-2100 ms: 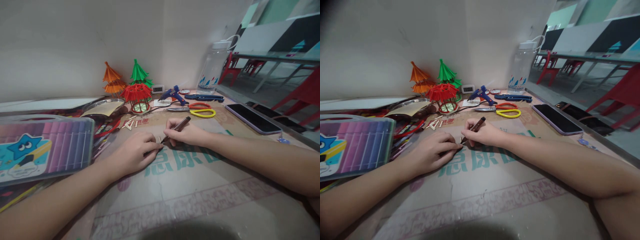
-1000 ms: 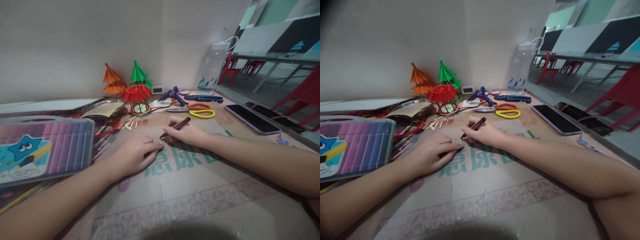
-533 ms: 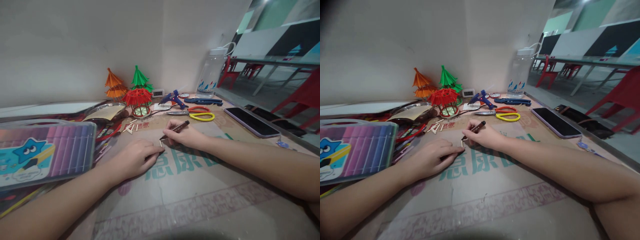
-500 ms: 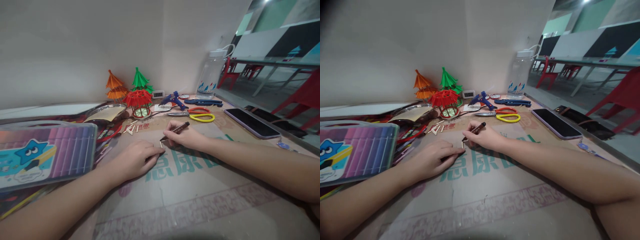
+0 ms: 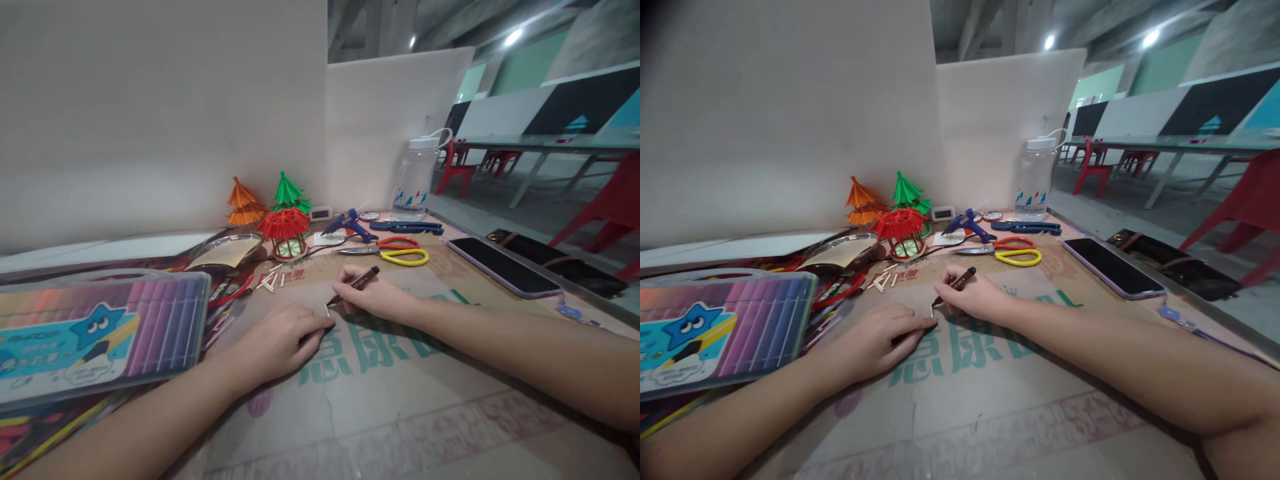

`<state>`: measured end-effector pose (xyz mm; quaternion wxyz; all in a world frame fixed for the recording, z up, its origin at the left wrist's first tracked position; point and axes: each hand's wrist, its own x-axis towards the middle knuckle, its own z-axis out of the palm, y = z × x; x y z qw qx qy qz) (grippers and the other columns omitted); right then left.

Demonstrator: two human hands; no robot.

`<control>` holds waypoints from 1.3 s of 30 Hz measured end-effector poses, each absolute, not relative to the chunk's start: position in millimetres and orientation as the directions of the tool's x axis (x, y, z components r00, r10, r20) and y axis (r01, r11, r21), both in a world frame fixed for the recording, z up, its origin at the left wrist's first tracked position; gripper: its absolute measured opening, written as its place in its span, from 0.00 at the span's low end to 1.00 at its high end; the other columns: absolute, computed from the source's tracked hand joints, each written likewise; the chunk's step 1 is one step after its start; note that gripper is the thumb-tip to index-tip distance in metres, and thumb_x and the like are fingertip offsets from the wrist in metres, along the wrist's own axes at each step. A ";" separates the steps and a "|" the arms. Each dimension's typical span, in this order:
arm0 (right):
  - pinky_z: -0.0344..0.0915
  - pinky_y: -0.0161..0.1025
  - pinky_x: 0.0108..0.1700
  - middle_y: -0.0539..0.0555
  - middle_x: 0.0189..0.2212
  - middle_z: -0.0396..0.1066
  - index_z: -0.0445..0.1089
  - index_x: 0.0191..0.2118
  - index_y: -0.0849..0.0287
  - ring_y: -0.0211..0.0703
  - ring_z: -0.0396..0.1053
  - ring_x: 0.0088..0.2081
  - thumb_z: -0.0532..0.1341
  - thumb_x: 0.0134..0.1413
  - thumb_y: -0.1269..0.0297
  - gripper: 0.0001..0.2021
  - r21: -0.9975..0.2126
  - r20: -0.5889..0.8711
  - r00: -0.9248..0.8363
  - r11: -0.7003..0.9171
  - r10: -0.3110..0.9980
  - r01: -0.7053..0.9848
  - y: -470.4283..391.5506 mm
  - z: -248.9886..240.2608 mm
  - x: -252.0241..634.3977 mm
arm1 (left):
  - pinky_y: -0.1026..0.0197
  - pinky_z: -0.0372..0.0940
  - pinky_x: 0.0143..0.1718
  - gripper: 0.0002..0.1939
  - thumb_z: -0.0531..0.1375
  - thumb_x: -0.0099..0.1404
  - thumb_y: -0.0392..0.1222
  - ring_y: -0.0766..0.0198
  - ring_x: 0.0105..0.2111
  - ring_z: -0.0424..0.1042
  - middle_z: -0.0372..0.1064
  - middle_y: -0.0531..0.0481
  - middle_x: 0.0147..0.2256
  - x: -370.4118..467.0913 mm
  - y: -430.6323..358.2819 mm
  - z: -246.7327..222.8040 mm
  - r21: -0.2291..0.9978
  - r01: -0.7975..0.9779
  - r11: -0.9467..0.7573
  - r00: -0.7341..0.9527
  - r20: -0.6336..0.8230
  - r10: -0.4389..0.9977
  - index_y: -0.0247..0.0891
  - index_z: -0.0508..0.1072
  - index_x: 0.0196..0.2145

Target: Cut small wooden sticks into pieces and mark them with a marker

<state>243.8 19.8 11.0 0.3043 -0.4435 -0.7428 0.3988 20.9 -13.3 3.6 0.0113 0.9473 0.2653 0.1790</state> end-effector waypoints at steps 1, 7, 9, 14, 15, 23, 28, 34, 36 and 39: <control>0.58 0.33 0.25 0.45 0.18 0.67 0.61 0.31 0.56 0.34 0.64 0.22 0.58 0.61 0.58 0.10 -0.859 0.097 -0.419 0.289 0.903 0.423 20.0 10.9 243.7 | 0.57 0.69 0.40 0.15 0.53 0.71 0.36 0.58 0.36 0.77 0.79 0.47 0.38 20.8 -13.3 3.5 0.115 0.499 -0.859 0.796 0.331 0.507 0.38 0.76 0.50; 0.58 0.33 0.25 0.44 0.18 0.67 0.60 0.32 0.55 0.35 0.64 0.21 0.58 0.61 0.58 0.09 -0.860 0.088 -0.423 0.283 0.902 0.424 21.5 10.4 243.7 | 0.57 0.69 0.40 0.15 0.52 0.72 0.36 0.58 0.36 0.76 0.78 0.46 0.37 18.5 -14.6 1.3 0.075 0.484 -0.872 0.790 0.391 0.472 0.37 0.76 0.50; 0.58 0.33 0.25 0.44 0.18 0.67 0.60 0.31 0.55 0.35 0.63 0.21 0.58 0.61 0.59 0.09 -0.866 0.089 -0.425 0.281 0.901 0.414 21.8 10.4 243.1 | 0.57 0.69 0.40 0.15 0.52 0.72 0.36 0.58 0.35 0.76 0.78 0.46 0.36 18.2 -15.0 1.4 0.065 0.483 -0.873 0.795 0.385 0.469 0.37 0.76 0.49; 0.57 0.33 0.24 0.44 0.17 0.66 0.60 0.30 0.55 0.34 0.62 0.20 0.58 0.60 0.59 0.10 -0.887 0.114 -0.407 0.278 0.906 0.370 21.9 11.1 242.8 | 0.57 0.69 0.39 0.15 0.53 0.71 0.35 0.58 0.36 0.76 0.78 0.46 0.35 18.8 -13.8 2.7 0.073 0.487 -0.870 0.802 0.357 0.479 0.37 0.76 0.50; 0.57 0.33 0.24 0.43 0.17 0.66 0.60 0.30 0.55 0.34 0.62 0.20 0.57 0.60 0.59 0.10 -0.886 0.123 -0.397 0.280 0.909 0.368 21.8 11.4 243.0 | 0.57 0.69 0.39 0.15 0.53 0.71 0.35 0.58 0.36 0.76 0.78 0.46 0.35 18.8 -13.4 2.7 0.075 0.487 -0.870 0.805 0.349 0.480 0.36 0.76 0.50; 0.56 0.33 0.23 0.44 0.17 0.66 0.61 0.30 0.56 0.34 0.62 0.20 0.58 0.59 0.57 0.10 -0.882 0.111 -0.411 0.280 0.905 0.378 21.2 12.6 242.5 | 0.56 0.69 0.41 0.16 0.53 0.71 0.36 0.58 0.37 0.77 0.78 0.46 0.37 17.1 -11.6 -0.5 0.097 0.495 -0.864 0.802 0.332 0.497 0.38 0.75 0.52; 0.57 0.33 0.23 0.44 0.18 0.67 0.62 0.31 0.56 0.34 0.63 0.20 0.60 0.58 0.55 0.11 -0.879 0.126 -0.429 0.301 0.895 0.370 22.3 11.8 243.1 | 0.56 0.69 0.41 0.16 0.53 0.71 0.36 0.58 0.37 0.77 0.78 0.46 0.36 17.7 -11.8 -0.3 0.102 0.490 -0.866 0.804 0.331 0.494 0.37 0.75 0.51; 0.57 0.33 0.23 0.45 0.17 0.68 0.62 0.30 0.56 0.35 0.64 0.20 0.59 0.59 0.57 0.11 -0.868 0.083 -0.440 0.282 0.894 0.408 22.2 14.1 244.8 | 0.56 0.69 0.41 0.16 0.53 0.71 0.36 0.57 0.38 0.77 0.79 0.46 0.38 17.1 -11.4 -0.2 0.121 0.506 -0.854 0.795 0.319 0.516 0.39 0.75 0.52; 0.57 0.33 0.24 0.46 0.17 0.68 0.62 0.30 0.56 0.35 0.64 0.20 0.59 0.59 0.57 0.11 -0.868 0.070 -0.455 0.279 0.888 0.410 22.1 14.2 245.2 | 0.56 0.69 0.41 0.16 0.53 0.71 0.36 0.57 0.38 0.77 0.78 0.46 0.39 16.8 -11.8 0.1 0.126 0.505 -0.854 0.796 0.314 0.517 0.39 0.75 0.52; 0.57 0.33 0.24 0.45 0.17 0.67 0.61 0.29 0.56 0.34 0.63 0.20 0.60 0.58 0.56 0.12 -0.888 0.075 -0.473 0.275 0.878 0.369 22.4 13.1 244.6 | 0.56 0.69 0.40 0.17 0.53 0.71 0.36 0.57 0.36 0.77 0.78 0.45 0.37 16.9 -13.2 1.0 0.122 0.510 -0.851 0.797 0.306 0.521 0.38 0.75 0.52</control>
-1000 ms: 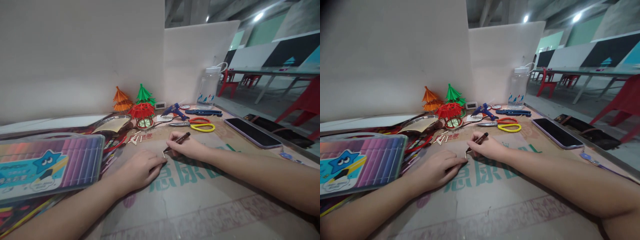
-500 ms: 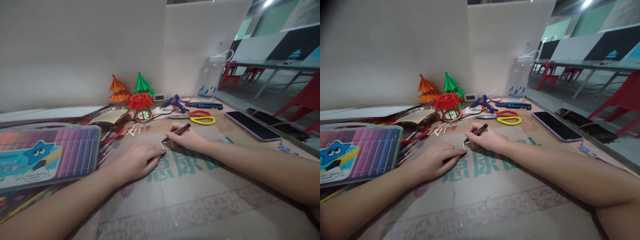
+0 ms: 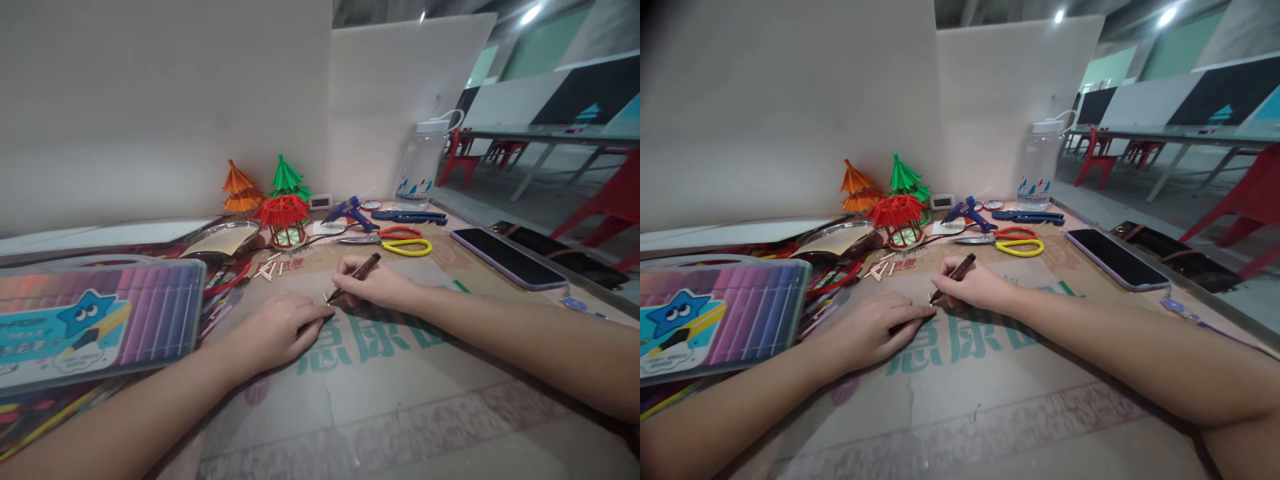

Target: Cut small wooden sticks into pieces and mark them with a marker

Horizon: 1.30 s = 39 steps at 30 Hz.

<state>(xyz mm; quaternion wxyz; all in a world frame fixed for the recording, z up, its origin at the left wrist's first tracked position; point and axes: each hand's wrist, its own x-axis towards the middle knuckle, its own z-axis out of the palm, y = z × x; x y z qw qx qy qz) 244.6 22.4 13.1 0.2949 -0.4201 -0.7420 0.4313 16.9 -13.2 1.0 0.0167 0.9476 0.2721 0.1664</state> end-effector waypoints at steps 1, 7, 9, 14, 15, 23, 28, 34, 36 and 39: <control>0.57 0.33 0.24 0.45 0.17 0.67 0.61 0.29 0.56 0.34 0.63 0.20 0.60 0.58 0.56 0.12 -0.894 0.087 -0.469 0.276 0.879 0.352 22.6 12.5 244.0 | 0.56 0.69 0.40 0.17 0.53 0.70 0.36 0.57 0.36 0.77 0.78 0.46 0.36 17.1 -13.7 1.4 0.119 0.514 -0.849 0.795 0.305 0.524 0.38 0.75 0.52; 0.58 0.33 0.25 0.44 0.19 0.68 0.62 0.32 0.56 0.35 0.64 0.21 0.60 0.59 0.56 0.11 -0.879 0.106 -0.430 0.286 0.897 0.381 22.0 11.3 241.4 | 0.56 0.69 0.41 0.16 0.53 0.70 0.35 0.58 0.36 0.77 0.78 0.46 0.35 18.8 -14.1 3.1 0.105 0.518 -0.849 0.793 0.313 0.522 0.38 0.76 0.51; 0.57 0.33 0.25 0.44 0.18 0.67 0.62 0.31 0.56 0.35 0.64 0.21 0.59 0.59 0.56 0.11 -0.878 0.094 -0.431 0.278 0.898 0.388 21.2 12.0 241.9 | 0.57 0.69 0.41 0.16 0.53 0.70 0.35 0.58 0.36 0.76 0.78 0.46 0.36 19.1 -14.0 3.2 0.107 0.514 -0.851 0.794 0.316 0.519 0.38 0.76 0.51; 0.57 0.33 0.24 0.45 0.18 0.67 0.62 0.30 0.56 0.34 0.63 0.20 0.60 0.59 0.59 0.10 -0.879 0.060 -0.452 0.262 0.890 0.399 18.7 16.5 244.0 | 0.57 0.69 0.39 0.17 0.53 0.70 0.36 0.58 0.35 0.76 0.78 0.46 0.35 19.1 -14.3 2.5 0.104 0.523 -0.846 0.790 0.314 0.527 0.38 0.76 0.51; 0.57 0.33 0.25 0.45 0.17 0.67 0.62 0.30 0.56 0.34 0.63 0.20 0.60 0.59 0.59 0.10 -0.878 0.054 -0.460 0.261 0.886 0.401 18.2 17.4 244.5 | 0.57 0.69 0.38 0.17 0.53 0.70 0.36 0.58 0.35 0.76 0.78 0.45 0.35 19.0 -14.3 2.3 0.105 0.522 -0.846 0.790 0.314 0.527 0.38 0.76 0.51; 0.57 0.32 0.24 0.45 0.18 0.67 0.62 0.31 0.57 0.33 0.62 0.20 0.61 0.58 0.56 0.11 -0.902 0.122 -0.445 0.286 0.887 0.323 20.3 13.8 244.0 | 0.57 0.69 0.40 0.16 0.53 0.70 0.36 0.59 0.36 0.76 0.78 0.46 0.35 18.8 -13.1 2.6 0.097 0.516 -0.851 0.796 0.311 0.519 0.39 0.76 0.52; 0.59 0.33 0.25 0.45 0.21 0.67 0.66 0.33 0.57 0.35 0.63 0.22 0.62 0.56 0.55 0.11 -0.919 0.129 -0.413 0.264 0.902 0.291 22.6 10.1 241.9 | 0.56 0.69 0.42 0.17 0.53 0.71 0.36 0.57 0.37 0.77 0.78 0.46 0.37 17.7 -13.4 2.4 0.116 0.515 -0.849 0.801 0.286 0.525 0.39 0.75 0.53; 0.59 0.34 0.25 0.45 0.19 0.68 0.64 0.31 0.56 0.35 0.64 0.21 0.59 0.59 0.56 0.11 -0.862 0.129 -0.403 0.303 0.906 0.406 22.5 10.9 245.2 | 0.54 0.70 0.43 0.17 0.53 0.70 0.36 0.56 0.39 0.77 0.79 0.45 0.40 17.9 -13.0 2.5 0.138 0.515 -0.846 0.802 0.271 0.533 0.39 0.74 0.53; 0.58 0.34 0.25 0.45 0.19 0.68 0.63 0.31 0.56 0.35 0.64 0.21 0.59 0.59 0.56 0.11 -0.852 0.116 -0.407 0.302 0.906 0.428 22.7 11.7 244.9 | 0.55 0.70 0.43 0.17 0.53 0.71 0.37 0.57 0.39 0.77 0.79 0.45 0.39 18.1 -12.6 2.2 0.146 0.512 -0.846 0.800 0.277 0.532 0.39 0.74 0.53; 0.58 0.34 0.24 0.45 0.19 0.68 0.63 0.31 0.56 0.35 0.64 0.21 0.59 0.58 0.56 0.11 -0.845 0.114 -0.406 0.303 0.907 0.440 23.1 12.6 243.6 | 0.55 0.69 0.43 0.17 0.53 0.71 0.37 0.57 0.38 0.77 0.78 0.46 0.37 17.9 -12.4 1.7 0.140 0.518 -0.844 0.800 0.271 0.535 0.39 0.74 0.53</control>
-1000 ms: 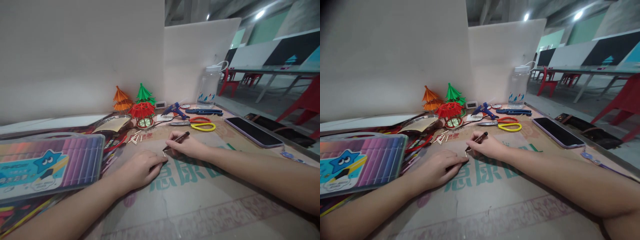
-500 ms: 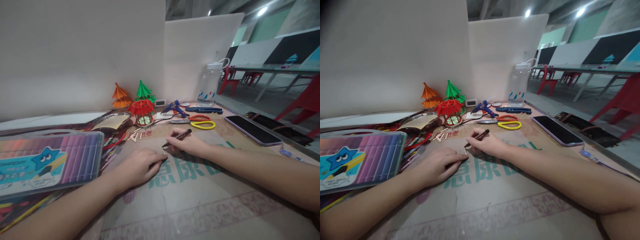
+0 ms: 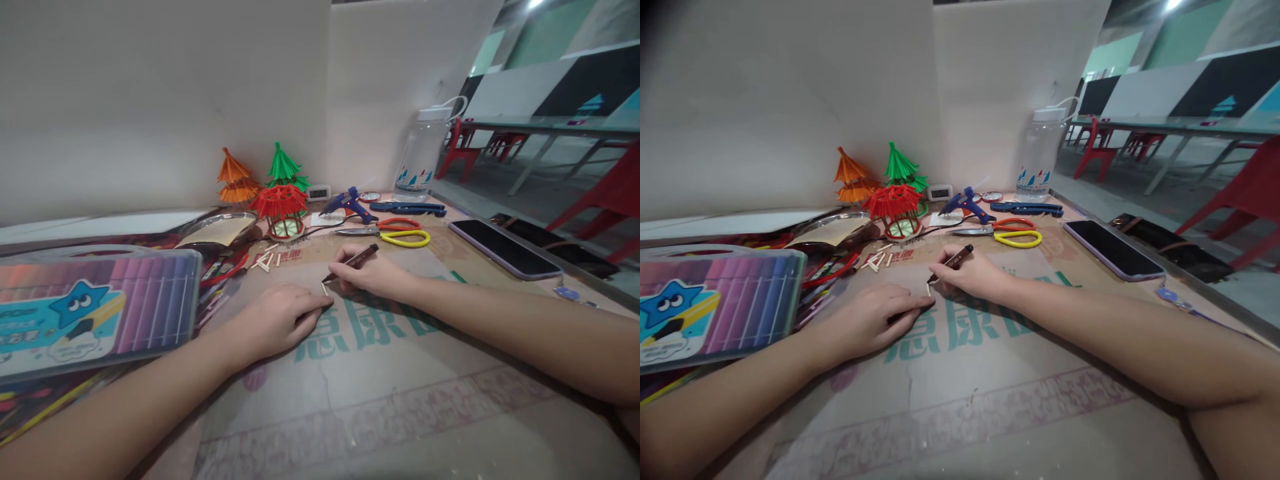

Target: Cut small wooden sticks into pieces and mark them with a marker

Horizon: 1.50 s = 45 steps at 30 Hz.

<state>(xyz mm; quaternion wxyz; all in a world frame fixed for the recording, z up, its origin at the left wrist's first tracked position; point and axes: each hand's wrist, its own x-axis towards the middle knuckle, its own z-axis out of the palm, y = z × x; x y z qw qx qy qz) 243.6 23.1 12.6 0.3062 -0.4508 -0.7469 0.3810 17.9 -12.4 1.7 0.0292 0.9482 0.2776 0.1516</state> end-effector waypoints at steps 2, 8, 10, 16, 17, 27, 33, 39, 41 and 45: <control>0.58 0.34 0.24 0.45 0.19 0.68 0.63 0.31 0.56 0.35 0.64 0.21 0.59 0.58 0.56 0.11 -0.848 0.110 -0.406 0.299 0.907 0.437 23.3 12.7 243.3 | 0.55 0.69 0.43 0.17 0.53 0.71 0.37 0.57 0.38 0.77 0.78 0.46 0.38 17.6 -12.5 1.8 0.130 0.523 -0.842 0.802 0.259 0.538 0.39 0.74 0.54; 0.58 0.33 0.23 0.45 0.17 0.68 0.63 0.30 0.56 0.34 0.63 0.20 0.59 0.58 0.58 0.10 -0.865 0.064 -0.434 0.267 0.899 0.425 23.2 11.6 245.5 | 0.56 0.69 0.42 0.18 0.52 0.71 0.37 0.58 0.37 0.77 0.78 0.46 0.36 17.7 -12.1 3.0 0.129 0.522 -0.843 0.802 0.261 0.537 0.39 0.74 0.54; 0.58 0.33 0.23 0.45 0.17 0.68 0.63 0.30 0.56 0.34 0.64 0.20 0.60 0.58 0.58 0.10 -0.865 0.067 -0.438 0.271 0.897 0.423 23.3 11.2 245.6 | 0.56 0.70 0.42 0.17 0.52 0.71 0.37 0.58 0.37 0.77 0.78 0.46 0.36 17.6 -11.8 2.5 0.137 0.520 -0.843 0.800 0.270 0.537 0.38 0.75 0.53; 0.59 0.33 0.24 0.45 0.19 0.68 0.63 0.32 0.56 0.35 0.64 0.21 0.59 0.59 0.56 0.11 -0.849 0.113 -0.421 0.308 0.900 0.429 23.9 12.1 244.1 | 0.56 0.70 0.45 0.16 0.53 0.71 0.37 0.59 0.39 0.77 0.79 0.46 0.40 16.7 -12.1 0.8 0.170 0.514 -0.841 0.788 0.293 0.541 0.40 0.76 0.51; 0.59 0.33 0.24 0.45 0.19 0.68 0.63 0.31 0.56 0.35 0.64 0.21 0.59 0.59 0.56 0.10 -0.850 0.109 -0.427 0.307 0.897 0.428 23.7 12.5 244.2 | 0.56 0.70 0.45 0.16 0.53 0.71 0.37 0.59 0.39 0.77 0.79 0.46 0.41 16.6 -12.5 0.9 0.169 0.517 -0.839 0.787 0.291 0.543 0.40 0.76 0.52; 0.57 0.32 0.23 0.45 0.18 0.67 0.63 0.31 0.57 0.33 0.63 0.21 0.59 0.60 0.58 0.10 -0.872 0.078 -0.448 0.279 0.891 0.403 22.8 13.2 245.1 | 0.56 0.70 0.41 0.16 0.53 0.70 0.36 0.57 0.37 0.78 0.80 0.46 0.39 17.8 -14.3 2.6 0.147 0.523 -0.840 0.789 0.289 0.542 0.39 0.76 0.51; 0.58 0.32 0.24 0.45 0.17 0.67 0.63 0.30 0.57 0.33 0.63 0.20 0.60 0.58 0.61 0.09 -0.887 0.033 -0.479 0.247 0.877 0.391 20.4 15.0 245.6 | 0.57 0.70 0.41 0.16 0.53 0.71 0.37 0.58 0.37 0.78 0.79 0.46 0.38 18.5 -14.3 3.1 0.139 0.531 -0.836 0.785 0.292 0.547 0.40 0.77 0.51; 0.57 0.32 0.23 0.45 0.17 0.67 0.62 0.30 0.57 0.33 0.62 0.20 0.59 0.60 0.58 0.10 -0.899 0.102 -0.442 0.273 0.891 0.343 22.6 11.1 245.2 | 0.56 0.70 0.41 0.17 0.53 0.71 0.37 0.57 0.37 0.77 0.79 0.45 0.37 16.5 -12.1 -0.4 0.122 0.516 -0.848 0.793 0.307 0.527 0.39 0.76 0.52; 0.57 0.32 0.23 0.45 0.18 0.67 0.62 0.31 0.56 0.34 0.62 0.20 0.59 0.60 0.57 0.10 -0.902 0.109 -0.453 0.279 0.885 0.329 23.1 10.6 245.1 | 0.56 0.70 0.41 0.17 0.53 0.71 0.36 0.57 0.37 0.77 0.79 0.45 0.37 15.7 -11.5 -1.2 0.117 0.515 -0.849 0.796 0.303 0.525 0.38 0.76 0.52; 0.56 0.32 0.23 0.45 0.18 0.67 0.62 0.31 0.56 0.34 0.62 0.20 0.59 0.59 0.58 0.09 -0.887 0.111 -0.469 0.300 0.876 0.350 22.4 12.3 245.1 | 0.56 0.70 0.41 0.17 0.53 0.71 0.36 0.57 0.38 0.77 0.79 0.45 0.38 15.4 -11.9 0.2 0.111 0.504 -0.857 0.803 0.305 0.512 0.38 0.76 0.52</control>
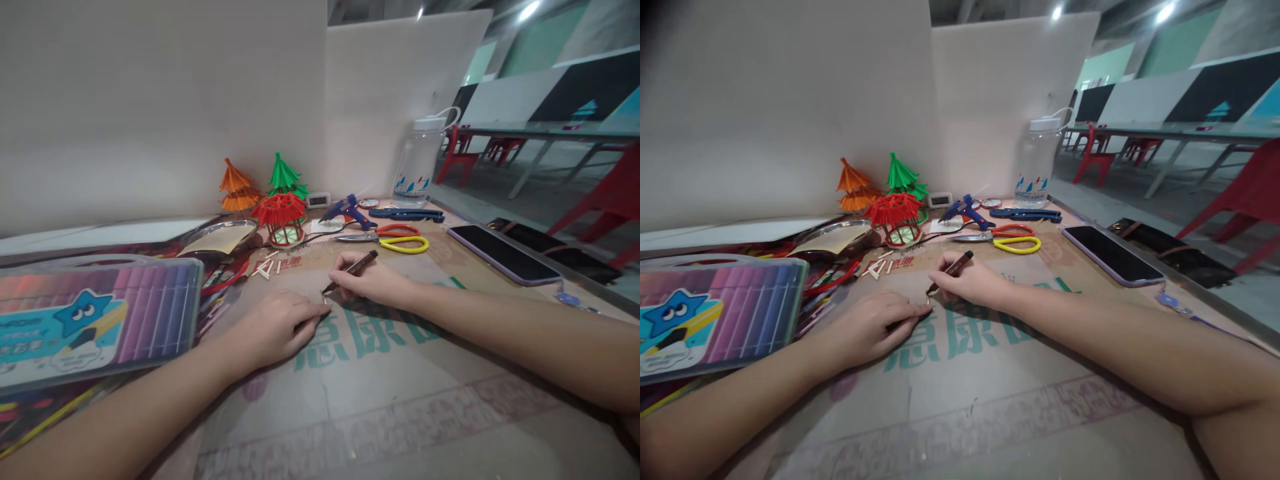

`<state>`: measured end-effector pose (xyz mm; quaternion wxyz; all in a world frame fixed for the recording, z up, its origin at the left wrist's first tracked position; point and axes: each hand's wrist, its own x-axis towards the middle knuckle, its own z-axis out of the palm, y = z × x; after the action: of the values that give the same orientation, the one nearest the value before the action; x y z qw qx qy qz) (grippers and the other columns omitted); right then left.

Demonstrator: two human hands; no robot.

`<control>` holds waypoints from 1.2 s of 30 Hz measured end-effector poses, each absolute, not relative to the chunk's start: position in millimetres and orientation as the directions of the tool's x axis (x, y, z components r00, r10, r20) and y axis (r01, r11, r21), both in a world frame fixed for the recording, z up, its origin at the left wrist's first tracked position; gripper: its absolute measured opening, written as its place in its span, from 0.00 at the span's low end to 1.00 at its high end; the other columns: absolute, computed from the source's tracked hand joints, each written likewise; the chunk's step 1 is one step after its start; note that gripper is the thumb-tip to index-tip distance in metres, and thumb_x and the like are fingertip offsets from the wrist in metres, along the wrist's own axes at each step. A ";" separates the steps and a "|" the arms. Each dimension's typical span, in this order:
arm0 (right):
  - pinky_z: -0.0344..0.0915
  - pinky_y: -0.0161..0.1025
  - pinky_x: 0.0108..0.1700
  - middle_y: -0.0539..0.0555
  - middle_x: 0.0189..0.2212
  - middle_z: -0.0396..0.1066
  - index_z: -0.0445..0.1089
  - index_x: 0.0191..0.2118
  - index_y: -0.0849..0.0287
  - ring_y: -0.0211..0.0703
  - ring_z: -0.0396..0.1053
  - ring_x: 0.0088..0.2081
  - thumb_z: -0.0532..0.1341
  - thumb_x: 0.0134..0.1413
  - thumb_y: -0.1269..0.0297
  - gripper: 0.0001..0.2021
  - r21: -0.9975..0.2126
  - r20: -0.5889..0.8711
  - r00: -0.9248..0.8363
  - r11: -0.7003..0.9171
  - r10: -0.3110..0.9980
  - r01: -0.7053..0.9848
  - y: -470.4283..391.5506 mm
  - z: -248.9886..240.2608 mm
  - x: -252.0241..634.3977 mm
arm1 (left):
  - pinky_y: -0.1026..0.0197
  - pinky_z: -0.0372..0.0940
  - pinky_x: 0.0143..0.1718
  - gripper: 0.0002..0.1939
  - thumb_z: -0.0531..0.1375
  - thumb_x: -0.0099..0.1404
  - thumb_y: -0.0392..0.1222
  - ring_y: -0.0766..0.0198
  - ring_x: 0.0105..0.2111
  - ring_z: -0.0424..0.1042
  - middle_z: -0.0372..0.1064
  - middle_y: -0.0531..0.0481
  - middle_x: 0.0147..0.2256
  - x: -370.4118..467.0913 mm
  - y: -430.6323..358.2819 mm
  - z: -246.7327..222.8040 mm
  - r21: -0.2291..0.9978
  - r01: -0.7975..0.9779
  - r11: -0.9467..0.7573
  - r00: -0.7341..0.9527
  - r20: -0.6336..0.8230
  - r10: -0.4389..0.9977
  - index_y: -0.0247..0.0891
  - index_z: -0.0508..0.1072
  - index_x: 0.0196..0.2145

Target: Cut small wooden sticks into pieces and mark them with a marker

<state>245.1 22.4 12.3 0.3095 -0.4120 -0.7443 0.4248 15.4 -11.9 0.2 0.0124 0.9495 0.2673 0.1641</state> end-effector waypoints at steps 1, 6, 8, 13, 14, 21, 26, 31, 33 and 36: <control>0.57 0.32 0.24 0.45 0.19 0.67 0.62 0.32 0.56 0.34 0.62 0.21 0.59 0.59 0.58 0.10 -0.882 0.111 -0.470 0.305 0.876 0.359 22.0 12.9 245.0 | 0.56 0.70 0.41 0.16 0.53 0.71 0.36 0.57 0.38 0.77 0.79 0.45 0.38 15.7 -12.3 0.9 0.110 0.500 -0.859 0.805 0.307 0.508 0.37 0.76 0.52; 0.58 0.33 0.24 0.46 0.19 0.68 0.62 0.31 0.56 0.35 0.64 0.21 0.60 0.59 0.58 0.10 -0.872 0.089 -0.464 0.293 0.882 0.391 21.0 15.0 244.9 | 0.56 0.70 0.40 0.16 0.53 0.70 0.36 0.57 0.37 0.78 0.79 0.45 0.38 16.8 -13.2 2.6 0.110 0.499 -0.859 0.802 0.317 0.506 0.37 0.77 0.51; 0.59 0.33 0.25 0.46 0.18 0.68 0.62 0.31 0.56 0.35 0.64 0.21 0.61 0.58 0.58 0.10 -0.879 0.060 -0.479 0.274 0.876 0.390 20.6 15.4 245.5 | 0.55 0.70 0.39 0.16 0.53 0.71 0.36 0.57 0.36 0.78 0.79 0.45 0.38 16.3 -12.9 1.6 0.112 0.502 -0.858 0.801 0.315 0.509 0.37 0.76 0.51; 0.60 0.33 0.25 0.45 0.17 0.68 0.63 0.30 0.57 0.35 0.64 0.20 0.62 0.57 0.58 0.10 -0.889 0.039 -0.506 0.260 0.862 0.376 19.8 16.0 246.8 | 0.55 0.70 0.39 0.16 0.53 0.71 0.37 0.56 0.36 0.77 0.79 0.45 0.37 14.6 -12.6 -0.3 0.107 0.494 -0.863 0.808 0.312 0.501 0.37 0.76 0.51; 0.60 0.33 0.25 0.45 0.17 0.68 0.63 0.31 0.57 0.35 0.64 0.20 0.61 0.57 0.58 0.10 -0.887 0.050 -0.493 0.266 0.868 0.377 19.9 16.1 246.5 | 0.55 0.70 0.39 0.16 0.53 0.71 0.37 0.57 0.36 0.77 0.79 0.45 0.37 14.7 -12.6 -0.3 0.106 0.494 -0.863 0.807 0.314 0.500 0.37 0.76 0.51; 0.59 0.33 0.25 0.45 0.17 0.68 0.63 0.31 0.57 0.35 0.65 0.21 0.61 0.58 0.58 0.10 -0.871 0.068 -0.470 0.282 0.880 0.403 20.6 16.8 246.3 | 0.55 0.70 0.39 0.16 0.53 0.71 0.36 0.57 0.34 0.77 0.78 0.44 0.35 15.7 -11.9 -0.2 0.071 0.489 -0.870 0.813 0.326 0.483 0.35 0.77 0.50; 0.60 0.33 0.25 0.45 0.18 0.68 0.63 0.31 0.57 0.34 0.64 0.20 0.60 0.59 0.58 0.10 -0.876 0.055 -0.514 0.289 0.856 0.387 20.4 15.5 248.1 | 0.56 0.70 0.39 0.16 0.53 0.71 0.36 0.57 0.35 0.77 0.78 0.45 0.35 14.7 -12.6 -0.8 0.077 0.489 -0.869 0.810 0.330 0.485 0.36 0.77 0.50; 0.59 0.33 0.24 0.46 0.20 0.69 0.64 0.33 0.57 0.35 0.65 0.21 0.60 0.60 0.55 0.11 -0.866 0.113 -0.463 0.316 0.879 0.389 22.5 12.4 245.4 | 0.56 0.70 0.39 0.17 0.53 0.71 0.37 0.57 0.35 0.77 0.79 0.45 0.35 15.2 -13.1 0.2 0.071 0.499 -0.864 0.810 0.317 0.493 0.36 0.76 0.51; 0.59 0.33 0.24 0.45 0.20 0.68 0.63 0.32 0.57 0.34 0.64 0.21 0.60 0.60 0.55 0.11 -0.866 0.121 -0.454 0.317 0.883 0.386 23.9 11.2 244.5 | 0.56 0.70 0.38 0.17 0.52 0.71 0.37 0.58 0.34 0.77 0.79 0.45 0.35 15.8 -13.0 0.7 0.064 0.500 -0.863 0.809 0.320 0.493 0.37 0.76 0.51; 0.60 0.33 0.25 0.45 0.19 0.68 0.63 0.32 0.57 0.34 0.64 0.21 0.60 0.59 0.55 0.11 -0.862 0.133 -0.452 0.328 0.882 0.387 24.9 10.2 244.0 | 0.56 0.70 0.38 0.16 0.52 0.71 0.37 0.58 0.34 0.77 0.79 0.45 0.35 16.7 -12.8 1.5 0.062 0.495 -0.866 0.809 0.330 0.486 0.36 0.77 0.50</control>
<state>244.0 24.9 10.2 0.3109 -0.4213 -0.7533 0.3980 16.7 -12.8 1.5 -0.0136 0.9510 0.2580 0.1696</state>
